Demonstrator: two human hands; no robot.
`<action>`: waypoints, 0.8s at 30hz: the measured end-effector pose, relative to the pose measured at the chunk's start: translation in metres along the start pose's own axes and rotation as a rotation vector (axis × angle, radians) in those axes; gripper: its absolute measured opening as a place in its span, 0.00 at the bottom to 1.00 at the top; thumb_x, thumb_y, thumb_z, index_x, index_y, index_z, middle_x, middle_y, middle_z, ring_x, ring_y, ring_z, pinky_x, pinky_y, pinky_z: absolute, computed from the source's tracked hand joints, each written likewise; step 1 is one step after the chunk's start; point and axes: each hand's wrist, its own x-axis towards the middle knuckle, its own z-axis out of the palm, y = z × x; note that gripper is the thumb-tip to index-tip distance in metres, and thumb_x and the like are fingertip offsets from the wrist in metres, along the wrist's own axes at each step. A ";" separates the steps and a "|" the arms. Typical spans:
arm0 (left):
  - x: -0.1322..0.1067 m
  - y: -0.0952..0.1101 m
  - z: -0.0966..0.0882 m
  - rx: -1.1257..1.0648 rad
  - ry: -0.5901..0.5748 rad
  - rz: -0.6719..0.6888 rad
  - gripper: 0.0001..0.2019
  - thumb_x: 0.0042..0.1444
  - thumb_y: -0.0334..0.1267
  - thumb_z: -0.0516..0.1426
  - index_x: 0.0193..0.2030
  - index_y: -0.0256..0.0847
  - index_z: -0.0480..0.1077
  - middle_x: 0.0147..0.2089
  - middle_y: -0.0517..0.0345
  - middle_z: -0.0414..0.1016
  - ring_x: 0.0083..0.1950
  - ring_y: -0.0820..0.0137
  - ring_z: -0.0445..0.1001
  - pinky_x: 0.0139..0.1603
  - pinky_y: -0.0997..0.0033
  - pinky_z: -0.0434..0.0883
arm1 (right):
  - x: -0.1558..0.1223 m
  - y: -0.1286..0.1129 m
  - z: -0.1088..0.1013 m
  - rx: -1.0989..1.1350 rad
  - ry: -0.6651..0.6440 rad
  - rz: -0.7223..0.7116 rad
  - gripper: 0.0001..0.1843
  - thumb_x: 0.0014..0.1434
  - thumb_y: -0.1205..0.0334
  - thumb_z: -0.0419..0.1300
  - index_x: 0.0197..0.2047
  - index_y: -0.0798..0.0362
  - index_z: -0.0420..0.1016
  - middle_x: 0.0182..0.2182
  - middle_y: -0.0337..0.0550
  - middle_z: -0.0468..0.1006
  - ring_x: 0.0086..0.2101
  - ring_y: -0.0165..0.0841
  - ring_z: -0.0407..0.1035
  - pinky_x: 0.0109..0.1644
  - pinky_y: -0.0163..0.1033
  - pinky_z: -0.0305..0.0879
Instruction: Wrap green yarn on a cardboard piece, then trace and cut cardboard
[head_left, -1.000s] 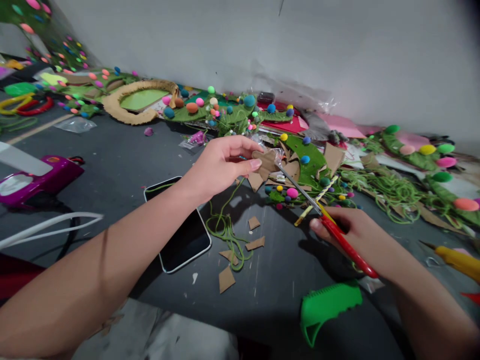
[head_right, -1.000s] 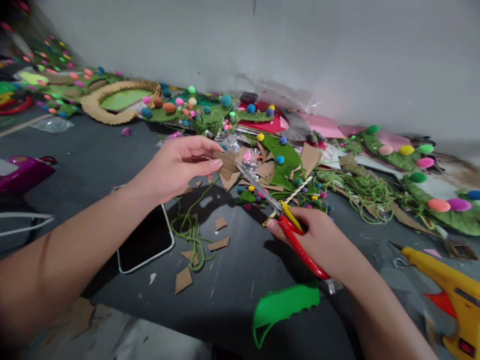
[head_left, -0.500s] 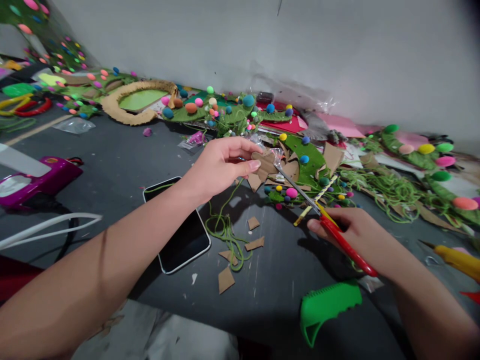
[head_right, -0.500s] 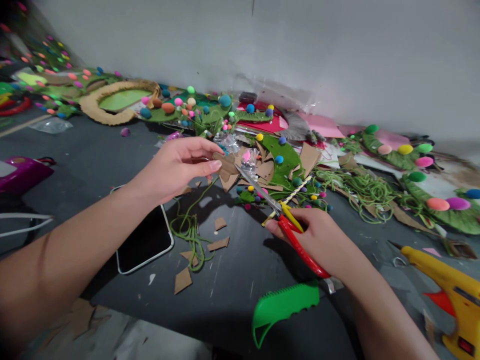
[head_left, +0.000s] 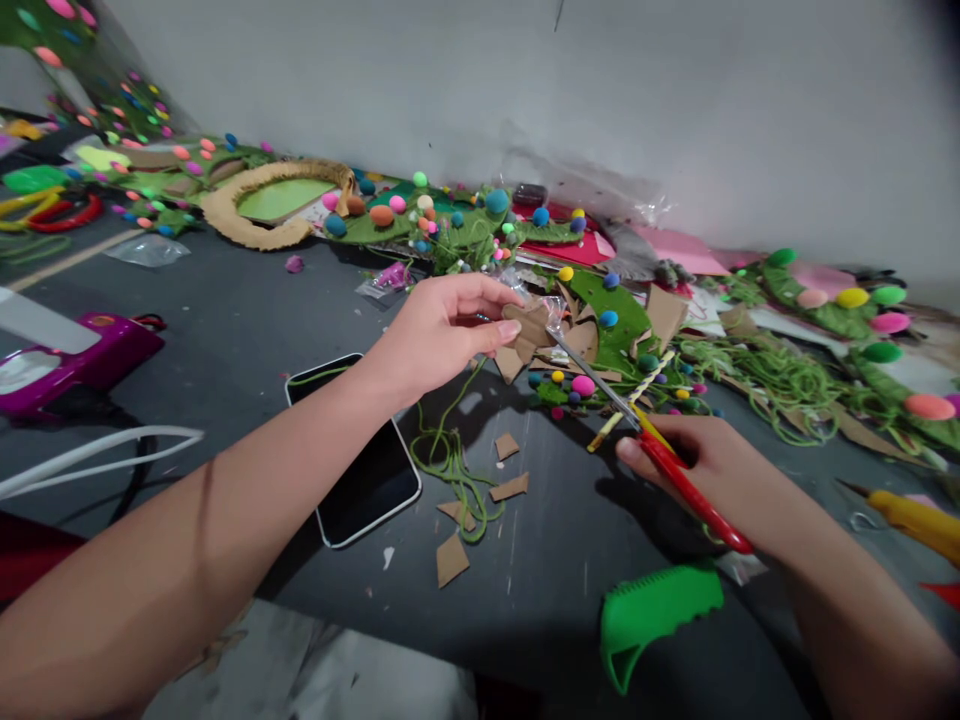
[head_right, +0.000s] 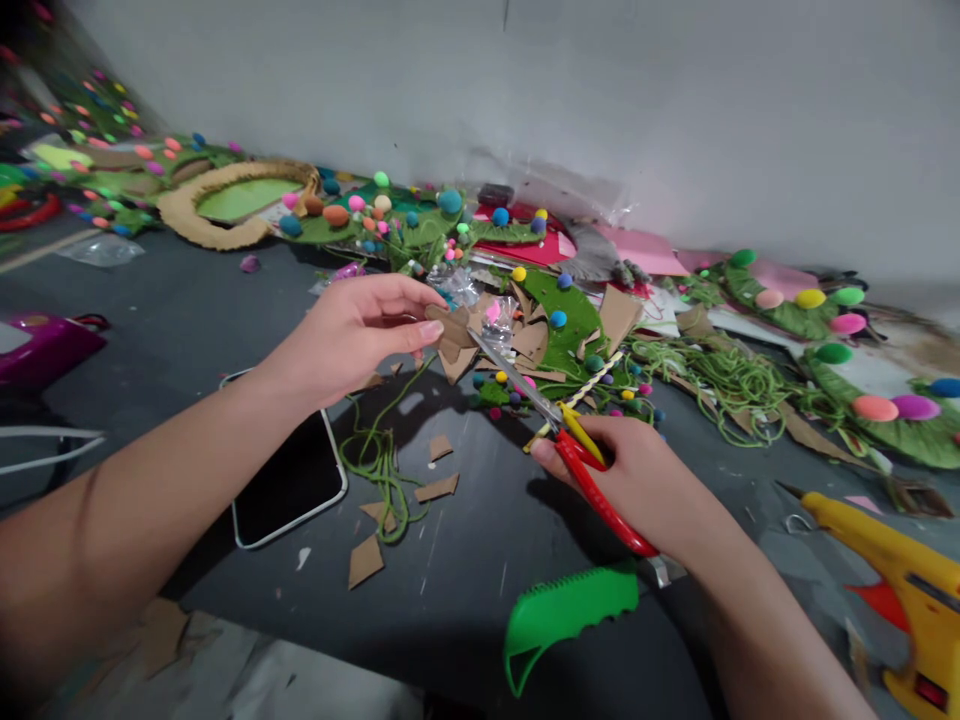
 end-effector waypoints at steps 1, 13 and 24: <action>0.000 0.000 0.000 -0.001 -0.002 0.001 0.09 0.56 0.29 0.68 0.43 0.37 0.80 0.35 0.58 0.83 0.34 0.73 0.77 0.39 0.70 0.74 | 0.000 0.000 0.000 -0.001 0.001 -0.002 0.37 0.52 0.20 0.58 0.24 0.49 0.61 0.22 0.34 0.59 0.26 0.31 0.54 0.30 0.38 0.51; 0.002 -0.005 -0.002 -0.019 -0.013 0.017 0.09 0.56 0.30 0.68 0.44 0.37 0.80 0.36 0.57 0.84 0.36 0.73 0.78 0.41 0.70 0.75 | 0.000 0.002 0.001 0.023 0.063 -0.053 0.38 0.51 0.21 0.63 0.23 0.51 0.68 0.21 0.36 0.63 0.26 0.32 0.55 0.30 0.39 0.52; 0.002 -0.005 -0.001 -0.025 -0.005 0.020 0.09 0.56 0.30 0.68 0.44 0.38 0.81 0.36 0.58 0.83 0.35 0.73 0.77 0.40 0.69 0.74 | -0.001 0.007 0.001 0.003 0.064 -0.012 0.43 0.48 0.16 0.61 0.27 0.53 0.76 0.23 0.39 0.67 0.27 0.33 0.58 0.30 0.39 0.54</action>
